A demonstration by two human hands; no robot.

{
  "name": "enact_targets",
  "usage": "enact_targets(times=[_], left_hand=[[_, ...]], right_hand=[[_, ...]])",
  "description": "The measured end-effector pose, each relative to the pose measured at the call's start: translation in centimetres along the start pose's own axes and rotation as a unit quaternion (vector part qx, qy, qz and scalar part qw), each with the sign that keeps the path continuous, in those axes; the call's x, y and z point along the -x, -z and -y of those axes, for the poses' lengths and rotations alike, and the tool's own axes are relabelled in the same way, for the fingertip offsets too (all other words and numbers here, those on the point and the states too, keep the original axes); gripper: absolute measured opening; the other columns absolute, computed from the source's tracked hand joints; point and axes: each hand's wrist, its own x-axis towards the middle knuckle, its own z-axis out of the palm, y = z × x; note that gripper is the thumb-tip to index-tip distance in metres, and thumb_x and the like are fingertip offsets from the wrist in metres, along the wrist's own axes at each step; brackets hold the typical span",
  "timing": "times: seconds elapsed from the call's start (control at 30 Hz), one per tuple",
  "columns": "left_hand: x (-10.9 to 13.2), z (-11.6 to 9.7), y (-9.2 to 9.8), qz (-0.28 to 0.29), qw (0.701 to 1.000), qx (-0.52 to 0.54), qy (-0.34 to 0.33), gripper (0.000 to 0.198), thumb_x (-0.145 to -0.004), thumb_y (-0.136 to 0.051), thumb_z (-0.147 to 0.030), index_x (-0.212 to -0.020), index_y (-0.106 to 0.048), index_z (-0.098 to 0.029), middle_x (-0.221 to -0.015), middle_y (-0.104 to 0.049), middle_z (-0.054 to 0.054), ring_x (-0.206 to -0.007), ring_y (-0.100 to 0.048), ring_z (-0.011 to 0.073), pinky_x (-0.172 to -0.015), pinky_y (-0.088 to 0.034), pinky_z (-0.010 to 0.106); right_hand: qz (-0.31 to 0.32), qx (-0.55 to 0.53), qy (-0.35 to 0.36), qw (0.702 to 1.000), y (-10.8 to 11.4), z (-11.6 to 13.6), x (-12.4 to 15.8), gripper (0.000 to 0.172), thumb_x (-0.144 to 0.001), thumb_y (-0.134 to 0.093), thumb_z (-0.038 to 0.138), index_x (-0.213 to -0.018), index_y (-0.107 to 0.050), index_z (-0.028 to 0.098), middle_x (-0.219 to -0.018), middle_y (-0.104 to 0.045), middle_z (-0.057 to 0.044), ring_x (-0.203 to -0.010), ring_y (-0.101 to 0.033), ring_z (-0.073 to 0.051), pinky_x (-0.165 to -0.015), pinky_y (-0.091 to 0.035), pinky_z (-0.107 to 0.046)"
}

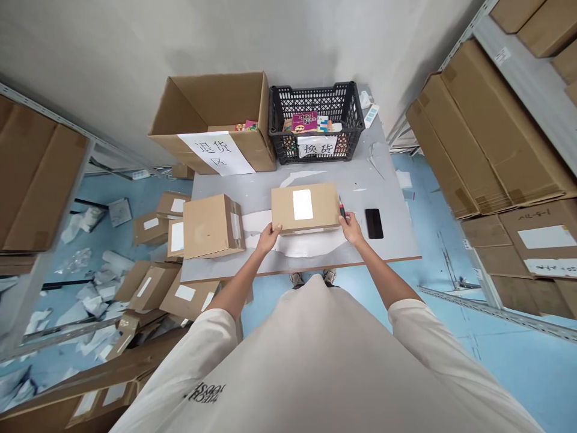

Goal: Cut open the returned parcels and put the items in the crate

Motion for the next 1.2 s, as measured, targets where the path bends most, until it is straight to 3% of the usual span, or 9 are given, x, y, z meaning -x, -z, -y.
enact_targets(times=[0.2,0.33,0.47,0.57,0.73,0.8,0.9,1.03,1.2], left_hand=[[1.9,-2.2,2.0,-0.020,0.999,0.003,-0.028,0.071,-0.102,-0.066,-0.048,-0.167,-0.049,-0.023,-0.148,-0.075,0.014,-0.132,-0.074,0.0273,-0.113,-0.059,0.044],[2.5,-3.3,2.5,-0.041,0.999,-0.008,-0.023,0.071,-0.097,-0.068,-0.033,-0.164,-0.048,-0.024,-0.139,-0.079,0.013,-0.125,-0.076,0.0253,-0.112,-0.060,0.045],[2.3,-3.9,1.7,-0.076,0.995,-0.035,-0.047,0.072,-0.095,-0.066,-0.028,-0.165,-0.046,-0.026,-0.156,-0.067,0.015,-0.126,-0.073,0.0247,-0.111,-0.061,0.045],[2.1,-3.8,0.8,-0.094,0.988,-0.074,-0.102,0.075,-0.094,-0.066,-0.026,-0.166,-0.043,-0.025,-0.170,-0.049,0.018,-0.141,-0.066,0.0279,-0.118,-0.058,0.047],[2.2,-3.4,-0.2,-0.068,0.965,-0.178,-0.181,0.064,-0.101,-0.065,-0.028,-0.162,-0.050,-0.024,-0.179,-0.032,0.021,-0.169,-0.035,0.0364,-0.132,-0.041,0.057],[2.1,-3.8,-0.5,-0.083,0.953,-0.231,-0.178,0.059,-0.105,-0.062,-0.031,-0.163,-0.053,-0.024,-0.180,-0.032,0.022,-0.169,-0.031,0.0409,-0.134,-0.034,0.063],[1.6,-4.5,-1.0,-0.087,0.938,-0.287,-0.171,0.056,-0.109,-0.054,-0.031,-0.165,-0.056,-0.025,-0.171,-0.047,0.023,-0.163,-0.038,0.0429,-0.132,-0.032,0.066],[0.4,-5.1,-1.1,-0.052,0.933,-0.290,-0.205,0.056,-0.111,-0.041,-0.028,-0.165,-0.058,-0.025,-0.167,-0.057,0.020,-0.161,-0.044,0.0380,-0.133,-0.032,0.060],[-1.3,-5.0,-1.2,-0.047,0.936,-0.275,-0.216,0.065,-0.108,-0.042,-0.024,-0.172,-0.050,-0.023,-0.176,-0.052,0.017,-0.167,-0.040,0.0356,-0.135,-0.028,0.060]], right_hand=[[-0.037,-0.050,0.018,0.998,2.1,3.0,1.1,0.074,-0.089,-0.061,0.091,-0.128,-0.054,0.028,-0.106,-0.082,-0.008,-0.103,-0.079,-0.029,-0.092,-0.062,-0.044],[-0.052,-0.051,0.025,0.997,3.1,4.9,0.9,0.070,-0.093,-0.062,0.087,-0.131,-0.055,0.028,-0.110,-0.083,-0.009,-0.104,-0.081,-0.029,-0.092,-0.063,-0.044],[-0.050,-0.044,0.009,0.998,2.8,5.4,-0.3,0.069,-0.091,-0.065,0.086,-0.127,-0.057,0.028,-0.106,-0.083,-0.008,-0.102,-0.080,-0.028,-0.092,-0.063,-0.044],[-0.050,-0.065,-0.001,0.997,2.4,5.5,-1.7,0.069,-0.090,-0.067,0.086,-0.127,-0.056,0.028,-0.109,-0.082,-0.008,-0.098,-0.079,-0.026,-0.089,-0.065,-0.043],[-0.044,-0.086,0.005,0.995,3.0,6.6,-4.3,0.066,-0.093,-0.068,0.080,-0.130,-0.060,0.027,-0.118,-0.079,-0.009,-0.092,-0.080,-0.023,-0.083,-0.067,-0.039],[-0.057,-0.061,0.026,0.996,3.6,7.5,-5.1,0.066,-0.094,-0.066,0.080,-0.132,-0.064,0.026,-0.120,-0.077,-0.010,-0.093,-0.080,-0.024,-0.083,-0.067,-0.038],[-0.069,0.000,0.086,0.994,4.0,9.5,-5.5,0.068,-0.097,-0.061,0.079,-0.136,-0.071,0.025,-0.117,-0.077,-0.010,-0.096,-0.079,-0.026,-0.088,-0.066,-0.041],[0.039,0.105,0.180,0.977,2.6,13.5,-4.8,0.061,-0.102,-0.063,0.068,-0.141,-0.076,0.023,-0.115,-0.083,-0.010,-0.103,-0.078,-0.031,-0.102,-0.061,-0.048],[0.164,0.283,0.247,0.912,-1.5,18.4,-4.3,0.045,-0.108,-0.061,0.053,-0.135,-0.084,0.025,-0.136,-0.083,-0.009,-0.125,-0.075,-0.034,-0.110,-0.054,-0.042]])
